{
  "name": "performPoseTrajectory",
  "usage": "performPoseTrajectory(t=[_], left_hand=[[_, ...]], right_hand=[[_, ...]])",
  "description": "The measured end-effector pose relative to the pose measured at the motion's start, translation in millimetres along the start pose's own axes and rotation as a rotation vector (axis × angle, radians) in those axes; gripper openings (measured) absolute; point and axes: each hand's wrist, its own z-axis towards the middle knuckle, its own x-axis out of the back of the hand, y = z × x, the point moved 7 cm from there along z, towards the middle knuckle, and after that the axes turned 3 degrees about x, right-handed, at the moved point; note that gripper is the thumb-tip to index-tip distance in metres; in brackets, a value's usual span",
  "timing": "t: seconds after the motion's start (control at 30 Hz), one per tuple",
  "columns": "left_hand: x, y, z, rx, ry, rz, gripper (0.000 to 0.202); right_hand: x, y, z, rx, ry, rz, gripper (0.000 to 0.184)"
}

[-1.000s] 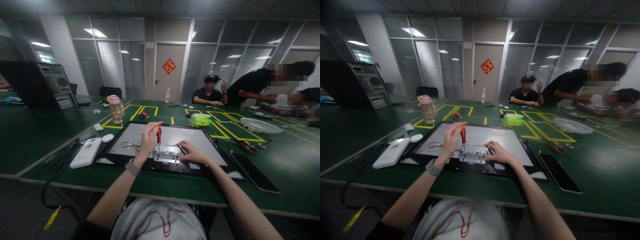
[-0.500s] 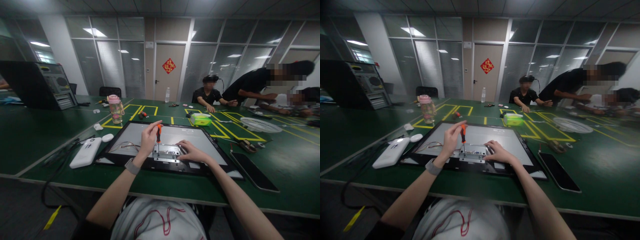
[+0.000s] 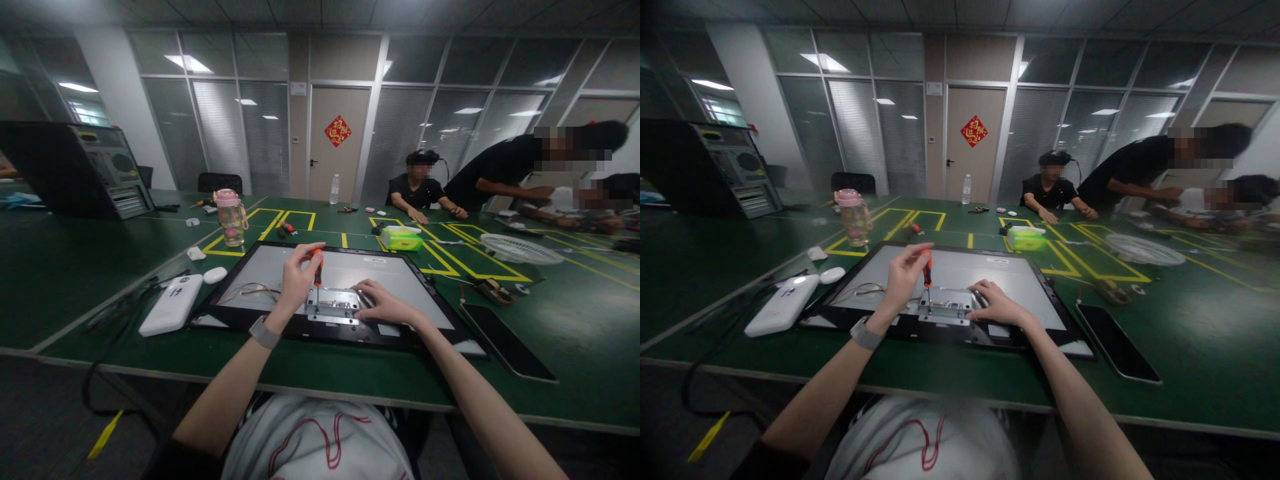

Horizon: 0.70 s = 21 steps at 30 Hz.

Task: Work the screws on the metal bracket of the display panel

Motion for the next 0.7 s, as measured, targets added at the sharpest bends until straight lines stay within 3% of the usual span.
performPoseTrajectory(t=[0.13, 0.3, 0.53, 0.7], left_hand=[[2.5, -3, 1, 0.003, 0.037, 0.011, 0.020], [-1.8, -13, 3, 0.099, -0.033, -0.180, 0.029], [3.6, -5, 2, 0.026, 0.024, 0.004, 0.018], [2.0, -5, 3, 0.055, -0.006, -0.081, 0.028]], right_hand=[[0, 1, 1, 0.006, 0.004, 0.000, 0.071], [0, 1, 0, -0.002, 0.006, 0.000, 0.072], [-1, 2, 1, 0.002, 0.008, -0.003, 0.071], [0, 2, 0, -0.004, 0.008, 0.009, 0.070]])
